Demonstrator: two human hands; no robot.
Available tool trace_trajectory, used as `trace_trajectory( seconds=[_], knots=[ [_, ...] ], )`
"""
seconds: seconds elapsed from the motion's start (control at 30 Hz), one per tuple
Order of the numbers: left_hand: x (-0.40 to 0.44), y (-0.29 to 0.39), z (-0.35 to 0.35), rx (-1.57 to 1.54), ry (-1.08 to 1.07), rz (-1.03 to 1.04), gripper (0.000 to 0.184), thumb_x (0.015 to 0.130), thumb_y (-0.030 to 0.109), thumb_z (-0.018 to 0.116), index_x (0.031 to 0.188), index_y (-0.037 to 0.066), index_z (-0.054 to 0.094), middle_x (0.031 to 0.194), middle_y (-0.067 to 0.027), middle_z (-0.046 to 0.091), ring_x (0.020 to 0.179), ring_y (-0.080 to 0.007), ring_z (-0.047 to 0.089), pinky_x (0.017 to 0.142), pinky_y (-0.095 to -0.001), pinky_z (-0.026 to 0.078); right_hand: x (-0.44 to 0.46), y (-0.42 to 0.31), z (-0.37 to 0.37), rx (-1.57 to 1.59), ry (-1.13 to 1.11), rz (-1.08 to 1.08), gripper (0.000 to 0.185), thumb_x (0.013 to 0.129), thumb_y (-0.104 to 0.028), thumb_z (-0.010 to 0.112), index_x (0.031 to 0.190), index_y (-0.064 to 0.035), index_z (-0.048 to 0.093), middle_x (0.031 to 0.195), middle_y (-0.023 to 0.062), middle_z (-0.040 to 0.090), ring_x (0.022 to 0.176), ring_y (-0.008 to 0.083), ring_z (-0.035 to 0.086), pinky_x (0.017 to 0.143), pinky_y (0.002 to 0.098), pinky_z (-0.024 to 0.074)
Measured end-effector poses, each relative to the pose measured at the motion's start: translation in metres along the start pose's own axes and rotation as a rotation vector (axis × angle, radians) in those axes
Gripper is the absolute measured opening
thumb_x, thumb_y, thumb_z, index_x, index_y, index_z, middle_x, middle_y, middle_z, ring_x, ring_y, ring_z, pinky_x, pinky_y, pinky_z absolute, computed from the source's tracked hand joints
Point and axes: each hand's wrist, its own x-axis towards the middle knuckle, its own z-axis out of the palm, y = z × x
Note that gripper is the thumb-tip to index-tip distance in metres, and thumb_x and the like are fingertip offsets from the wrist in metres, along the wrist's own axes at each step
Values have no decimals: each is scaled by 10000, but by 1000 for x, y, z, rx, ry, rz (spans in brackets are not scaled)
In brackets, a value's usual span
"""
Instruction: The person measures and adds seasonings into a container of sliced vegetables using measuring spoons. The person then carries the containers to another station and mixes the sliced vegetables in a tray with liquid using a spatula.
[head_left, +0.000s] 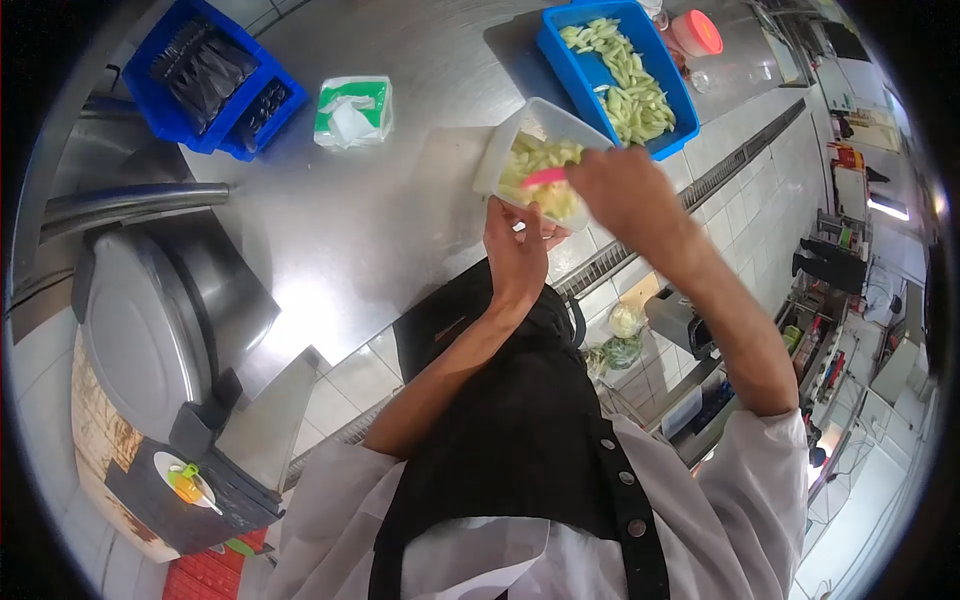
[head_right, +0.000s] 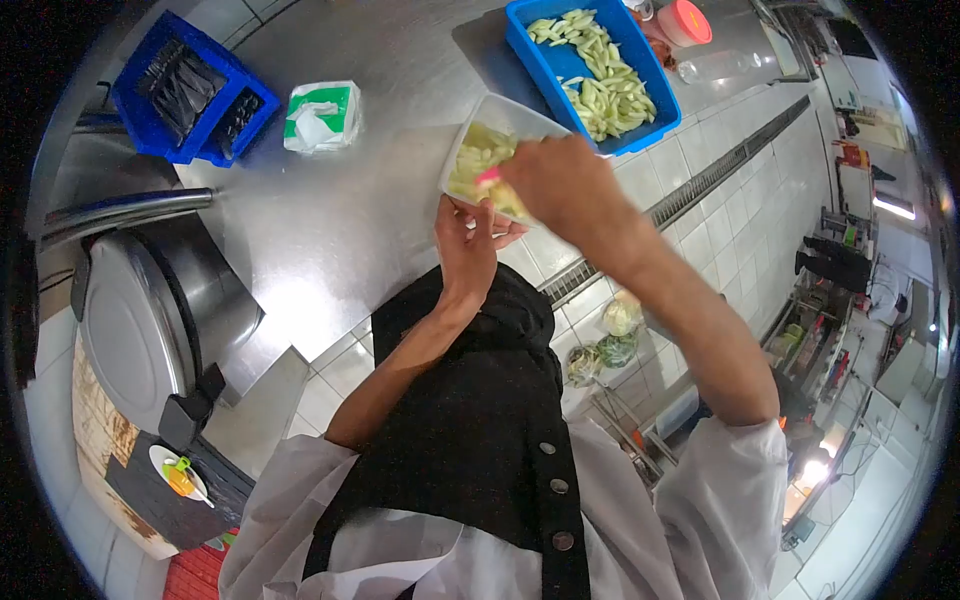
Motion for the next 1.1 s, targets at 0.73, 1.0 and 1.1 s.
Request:
trace_trajectory(
  seconds=[0.73,1.0,1.1],
  knots=[
    [111,53,-13,1187,-313,607,226,900,202,541,874,-14,479,685,-240,584,683,-426,570,595,-502,421,14,-17,52,-20,-23,306,151,780,-58,555,893,-5,639,834,143,639,763,267,658,649,349,537],
    [63,36,-5,870,-32,547,179,937,128,445,818,-3,427,586,-242,525,577,-435,550,496,-484,388,7,1,38,249,-23,163,153,806,-82,509,846,5,629,819,202,621,758,334,648,693,398,529],
    [53,40,-10,885,-34,547,201,944,120,438,786,-3,417,562,-222,522,517,-391,559,458,-445,392,-14,8,-1,197,-50,248,145,808,-85,516,864,0,619,848,187,620,767,322,655,677,392,537]
  ],
)
